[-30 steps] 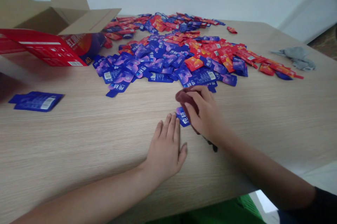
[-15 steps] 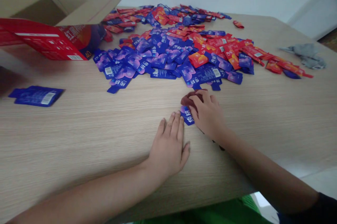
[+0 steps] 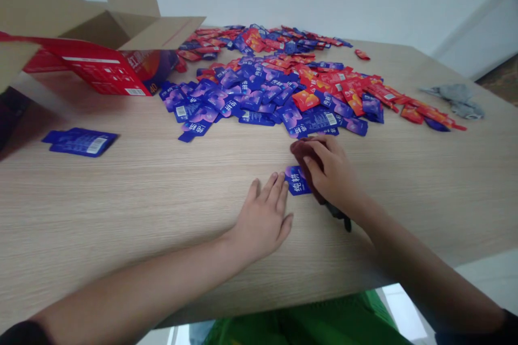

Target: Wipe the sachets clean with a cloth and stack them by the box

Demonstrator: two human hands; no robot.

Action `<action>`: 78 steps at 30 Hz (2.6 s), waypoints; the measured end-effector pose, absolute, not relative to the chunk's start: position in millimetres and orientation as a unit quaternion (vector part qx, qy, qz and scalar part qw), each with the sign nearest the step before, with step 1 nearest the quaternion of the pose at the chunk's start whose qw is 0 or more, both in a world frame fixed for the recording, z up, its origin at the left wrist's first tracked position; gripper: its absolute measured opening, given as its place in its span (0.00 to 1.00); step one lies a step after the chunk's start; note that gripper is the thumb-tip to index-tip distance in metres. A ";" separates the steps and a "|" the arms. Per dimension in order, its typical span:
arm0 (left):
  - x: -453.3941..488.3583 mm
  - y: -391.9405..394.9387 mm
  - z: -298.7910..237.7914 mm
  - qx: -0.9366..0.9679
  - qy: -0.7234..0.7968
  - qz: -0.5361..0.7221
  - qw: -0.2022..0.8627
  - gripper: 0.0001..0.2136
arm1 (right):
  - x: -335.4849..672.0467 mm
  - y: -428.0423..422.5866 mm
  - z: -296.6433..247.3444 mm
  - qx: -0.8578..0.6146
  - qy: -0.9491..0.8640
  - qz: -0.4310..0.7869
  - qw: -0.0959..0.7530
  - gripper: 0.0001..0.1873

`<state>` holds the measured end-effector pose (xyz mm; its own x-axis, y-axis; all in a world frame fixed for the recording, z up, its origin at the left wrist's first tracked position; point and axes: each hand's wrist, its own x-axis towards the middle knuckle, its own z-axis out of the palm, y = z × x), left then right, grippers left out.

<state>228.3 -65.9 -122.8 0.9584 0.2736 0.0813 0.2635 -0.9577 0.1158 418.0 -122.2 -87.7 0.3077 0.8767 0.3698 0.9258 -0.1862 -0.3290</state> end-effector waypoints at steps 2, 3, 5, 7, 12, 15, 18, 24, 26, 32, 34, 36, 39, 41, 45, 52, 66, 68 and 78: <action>228.8 -66.9 -121.6 0.988 0.138 0.047 0.047 0.28 | 397.9 -117.5 -87.7 -0.753 -0.614 -0.034 0.233 0.15; 229.3 -67.4 -120.7 0.988 0.141 0.045 0.046 0.28 | 389.8 -115.1 -90.4 -0.757 -0.618 -0.033 0.209 0.15; 230.5 -68.3 -118.4 0.987 0.148 0.041 0.045 0.28 | 380.3 -111.5 -98.6 -0.773 -0.613 -0.040 0.158 0.15; 231.9 -68.5 -116.6 0.987 0.153 0.035 0.045 0.28 | 380.0 -110.8 -106.1 -0.787 -0.602 -0.052 0.129 0.16; 233.8 -67.6 -116.4 0.986 0.159 0.022 0.044 0.29 | 400.9 -121.4 -112.7 -0.807 -0.569 -0.075 0.138 0.16; 233.6 -67.5 -118.1 0.986 0.158 0.023 0.045 0.29 | 421.1 -133.0 -117.9 -0.819 -0.545 -0.088 0.156 0.17; 232.6 -68.1 -119.3 0.986 0.158 0.025 0.049 0.29 | 445.4 -145.1 -125.6 -0.821 -0.537 -0.087 0.173 0.17; 230.4 -69.0 -120.9 0.985 0.162 0.031 0.059 0.29 | 464.1 -150.1 -113.0 -0.811 -0.553 -0.060 0.179 0.15; 230.0 -68.9 -121.4 0.984 0.162 0.034 0.059 0.28 | 450.2 -144.0 -101.5 -0.804 -0.551 -0.080 0.208 0.14; 230.9 -68.9 -120.2 0.986 0.157 0.038 0.050 0.28 | 387.9 -116.0 -97.8 -0.765 -0.617 -0.041 0.181 0.15; 231.5 -68.9 -119.3 0.986 0.156 0.033 0.052 0.28 | 383.0 -113.1 -104.9 -0.770 -0.620 -0.038 0.143 0.16; 232.2 -68.9 -118.6 0.986 0.157 0.032 0.053 0.28 | 390.5 -116.6 -110.7 -0.781 -0.608 -0.044 0.135 0.16; 232.8 -69.0 -118.1 0.985 0.160 0.029 0.054 0.29 | 416.0 -131.4 -116.3 -0.804 -0.574 -0.063 0.143 0.17; 232.9 -69.1 -118.0 0.985 0.160 0.024 0.055 0.29 | 435.0 -143.5 -119.7 -0.818 -0.550 -0.076 0.151 0.17; 232.0 -69.0 -118.7 0.985 0.160 0.018 0.061 0.29 | 464.2 -161.1 -125.5 -0.832 -0.524 -0.078 0.165 0.18; 229.6 -69.2 -121.8 0.985 0.160 0.032 0.062 0.29 | 462.2 -151.8 -102.3 -0.798 -0.523 -0.079 0.287 0.13; 232.6 -68.2 -118.1 0.986 0.156 0.017 0.050 0.29 | 411.3 -132.5 -114.4 -0.815 -0.561 -0.089 0.120 0.17; 232.8 -68.3 -117.5 0.986 0.158 0.012 0.054 0.29 | 424.0 -141.7 -115.6 -0.826 -0.544 -0.093 0.118 0.18; 229.9 -68.1 -123.3 0.985 0.157 0.039 0.064 0.29 | 460.7 -163.1 -118.0 -0.827 -0.546 -0.065 0.115 0.18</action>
